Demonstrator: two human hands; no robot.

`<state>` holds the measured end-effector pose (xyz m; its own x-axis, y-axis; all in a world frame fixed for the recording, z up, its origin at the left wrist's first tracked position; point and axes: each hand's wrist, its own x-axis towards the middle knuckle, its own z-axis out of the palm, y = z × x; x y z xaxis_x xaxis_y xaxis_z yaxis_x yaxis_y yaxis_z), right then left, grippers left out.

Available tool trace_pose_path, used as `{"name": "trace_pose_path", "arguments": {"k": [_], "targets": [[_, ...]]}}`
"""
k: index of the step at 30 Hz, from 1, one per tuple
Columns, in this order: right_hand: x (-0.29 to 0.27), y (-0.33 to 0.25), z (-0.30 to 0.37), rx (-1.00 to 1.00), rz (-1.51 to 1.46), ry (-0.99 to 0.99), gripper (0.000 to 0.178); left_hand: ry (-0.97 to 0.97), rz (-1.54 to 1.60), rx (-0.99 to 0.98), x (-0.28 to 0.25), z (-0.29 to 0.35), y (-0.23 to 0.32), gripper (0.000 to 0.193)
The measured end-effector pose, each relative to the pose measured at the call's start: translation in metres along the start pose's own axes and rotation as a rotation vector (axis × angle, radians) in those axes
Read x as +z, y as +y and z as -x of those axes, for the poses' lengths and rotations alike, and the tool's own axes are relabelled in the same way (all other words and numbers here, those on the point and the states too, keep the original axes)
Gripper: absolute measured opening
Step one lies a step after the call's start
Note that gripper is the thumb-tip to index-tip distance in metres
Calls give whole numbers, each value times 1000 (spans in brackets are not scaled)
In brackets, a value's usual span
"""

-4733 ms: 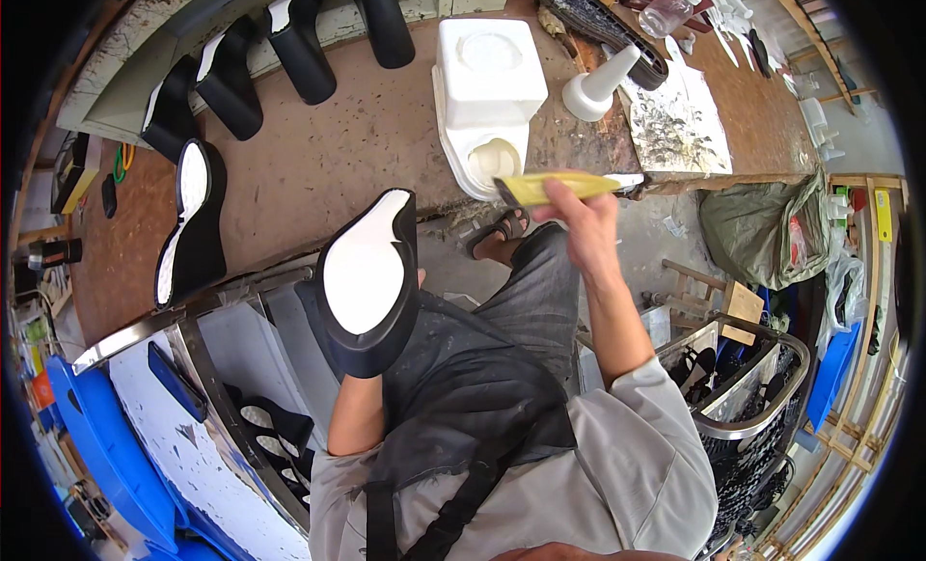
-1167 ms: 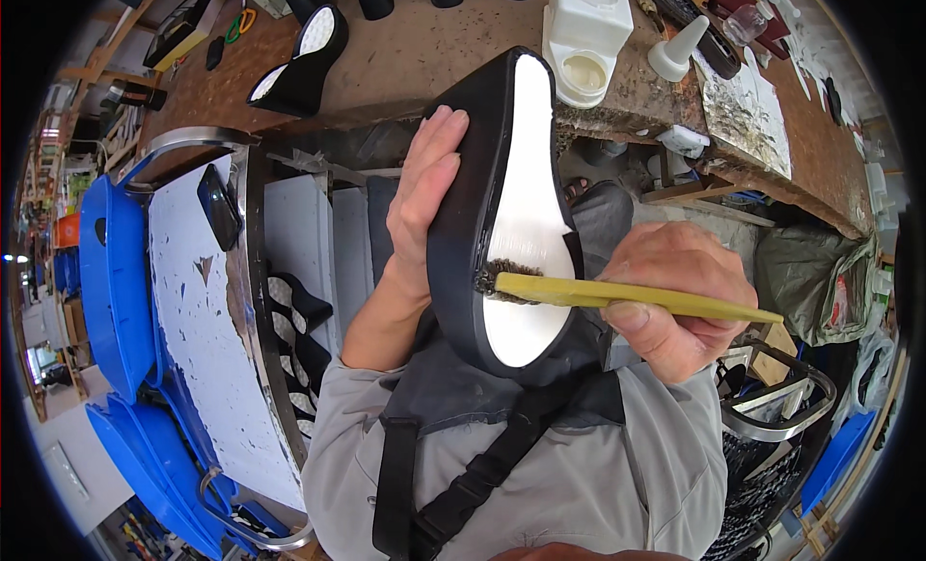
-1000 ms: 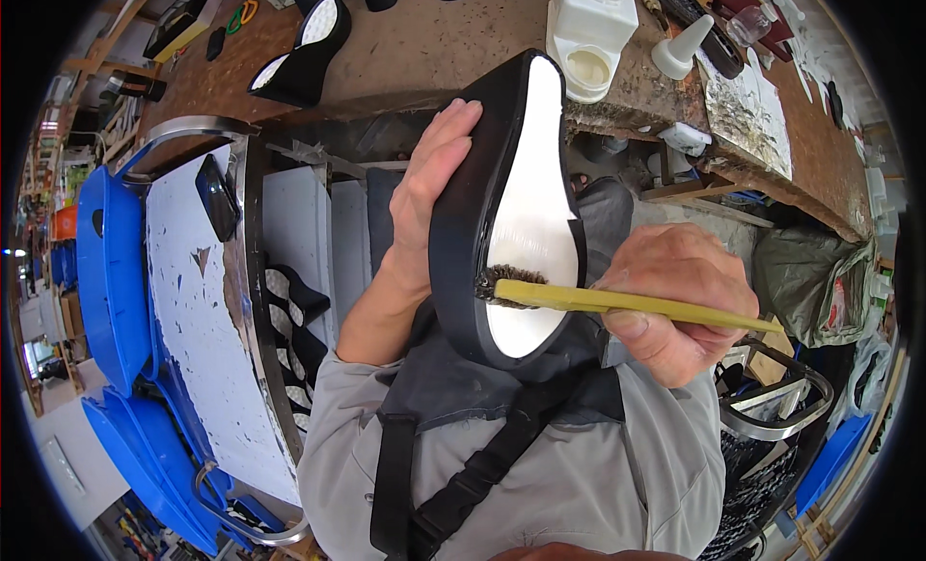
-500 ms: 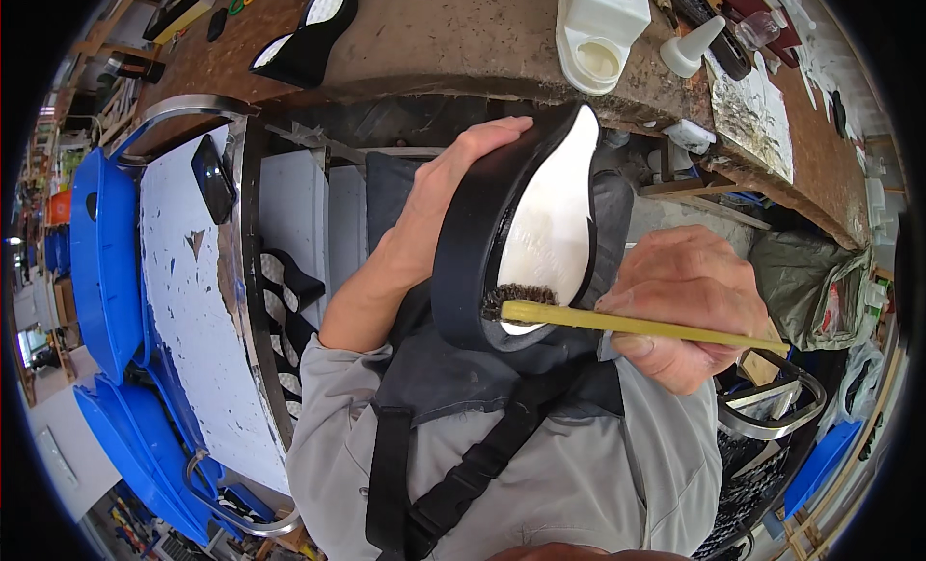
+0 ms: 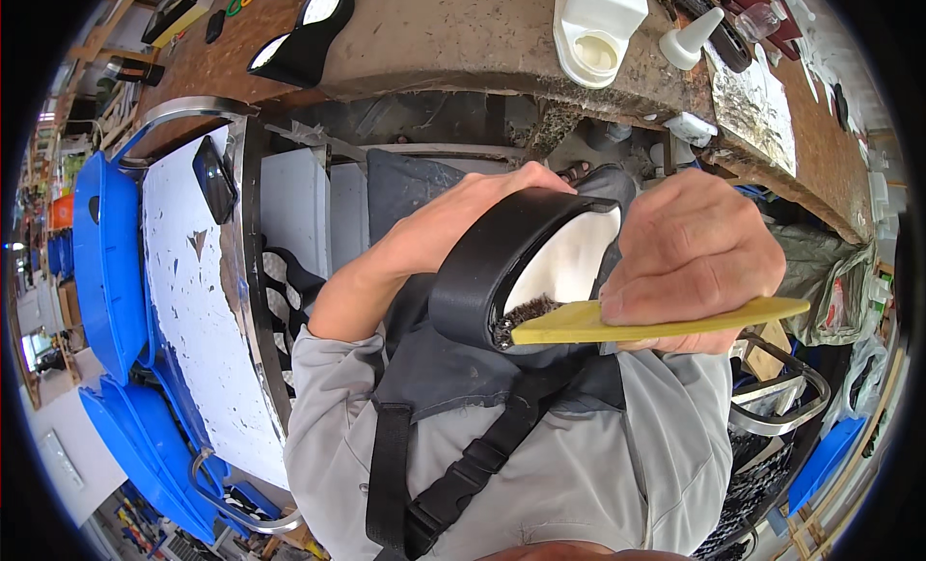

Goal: Applying glue or adhesive to the edges and soles of platform shoes using a small brush at a workbench.

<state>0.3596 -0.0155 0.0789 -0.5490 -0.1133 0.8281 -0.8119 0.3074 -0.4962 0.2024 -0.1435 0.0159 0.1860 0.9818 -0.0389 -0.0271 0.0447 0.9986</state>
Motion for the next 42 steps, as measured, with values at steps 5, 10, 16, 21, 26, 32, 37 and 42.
{"name": "trace_pose_path", "arguments": {"k": [5,10,16,21,26,32,37,42], "targets": [[-20,-12,4,51,-25,-89,21,-111,-211,67,1,-9,-2,53],[17,-20,14,276,279,403,21,42,-18,110,-6,-6,-14,53],[10,-21,17,226,383,439,14,43,270,4,-19,-5,1,63],[7,-41,35,404,-53,901,19,163,152,205,-44,4,-51,94],[7,-18,29,502,-105,948,14,326,417,389,-31,2,-67,84],[8,-7,-2,425,153,664,13,120,282,295,-29,23,-62,90],[7,-2,-15,426,307,588,13,-7,111,410,-32,22,-57,75],[5,-5,-16,450,400,491,14,-40,226,379,-26,24,-54,81]]}}
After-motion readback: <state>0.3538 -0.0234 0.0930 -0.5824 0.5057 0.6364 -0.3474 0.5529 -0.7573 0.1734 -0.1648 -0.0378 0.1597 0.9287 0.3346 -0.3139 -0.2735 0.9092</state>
